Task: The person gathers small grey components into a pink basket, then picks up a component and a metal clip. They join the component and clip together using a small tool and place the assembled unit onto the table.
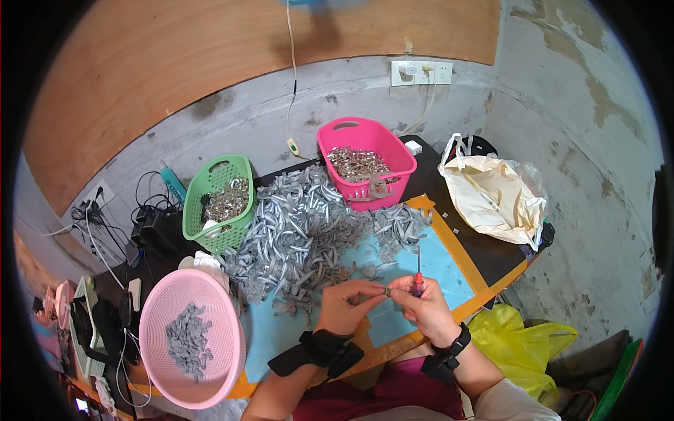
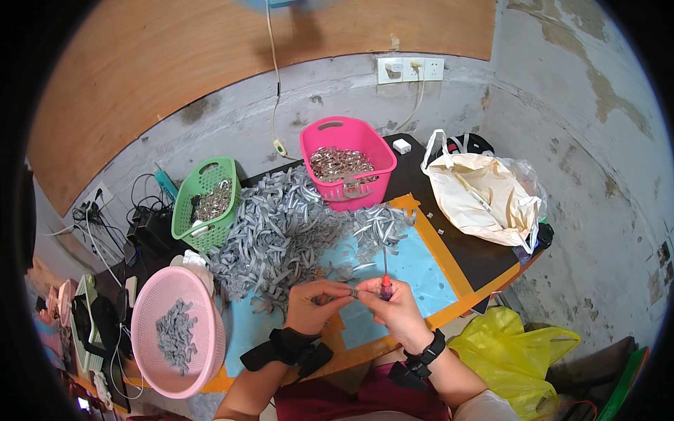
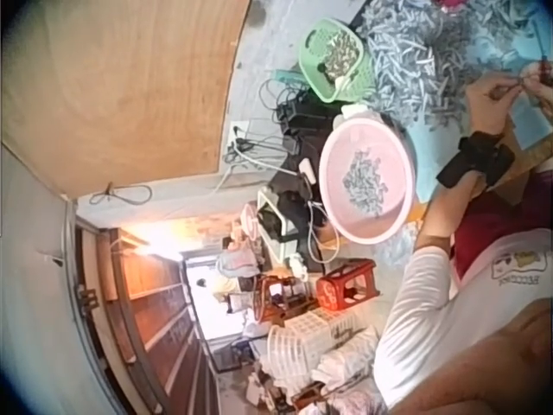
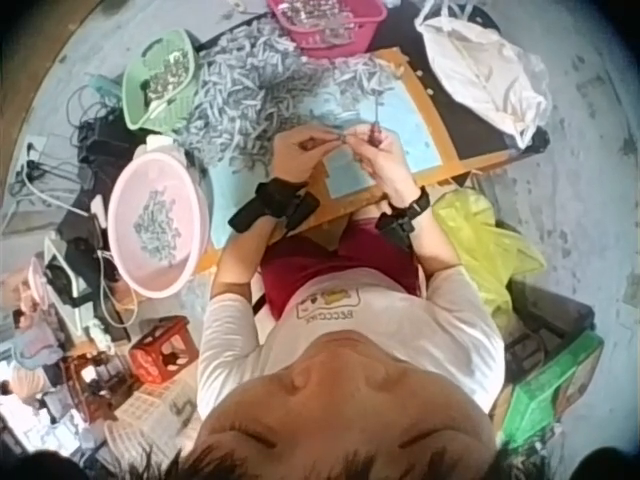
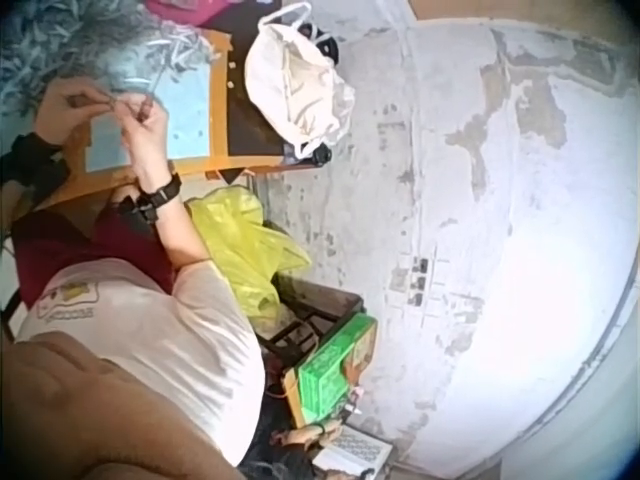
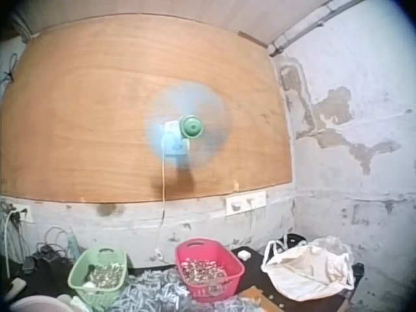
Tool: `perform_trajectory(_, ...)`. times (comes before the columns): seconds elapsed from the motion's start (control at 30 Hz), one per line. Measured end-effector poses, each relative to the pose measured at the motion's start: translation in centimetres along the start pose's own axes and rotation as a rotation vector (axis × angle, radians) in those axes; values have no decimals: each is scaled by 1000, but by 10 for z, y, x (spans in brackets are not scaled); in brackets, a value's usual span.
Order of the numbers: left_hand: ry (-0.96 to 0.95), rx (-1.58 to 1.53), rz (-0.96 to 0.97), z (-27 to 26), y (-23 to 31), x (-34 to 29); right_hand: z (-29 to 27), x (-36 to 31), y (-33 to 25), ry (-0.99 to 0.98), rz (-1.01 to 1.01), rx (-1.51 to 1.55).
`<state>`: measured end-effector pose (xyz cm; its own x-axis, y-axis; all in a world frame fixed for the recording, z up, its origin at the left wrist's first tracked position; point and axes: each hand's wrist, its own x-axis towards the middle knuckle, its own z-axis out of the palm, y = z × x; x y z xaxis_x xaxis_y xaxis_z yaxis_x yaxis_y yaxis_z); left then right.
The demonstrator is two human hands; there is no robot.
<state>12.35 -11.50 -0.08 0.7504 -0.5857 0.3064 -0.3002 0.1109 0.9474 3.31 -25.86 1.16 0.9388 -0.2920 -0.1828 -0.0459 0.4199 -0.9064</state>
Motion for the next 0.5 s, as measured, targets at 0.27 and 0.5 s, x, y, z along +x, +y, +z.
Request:
perform_trajectory(0.27,-67,-49,-45,-2,-3,1,-6,1,-1,-77,45,122)
perform_trajectory(0.5,-158,-114,-120,-8,-6,3,-3,0,8,-19,-24,46)
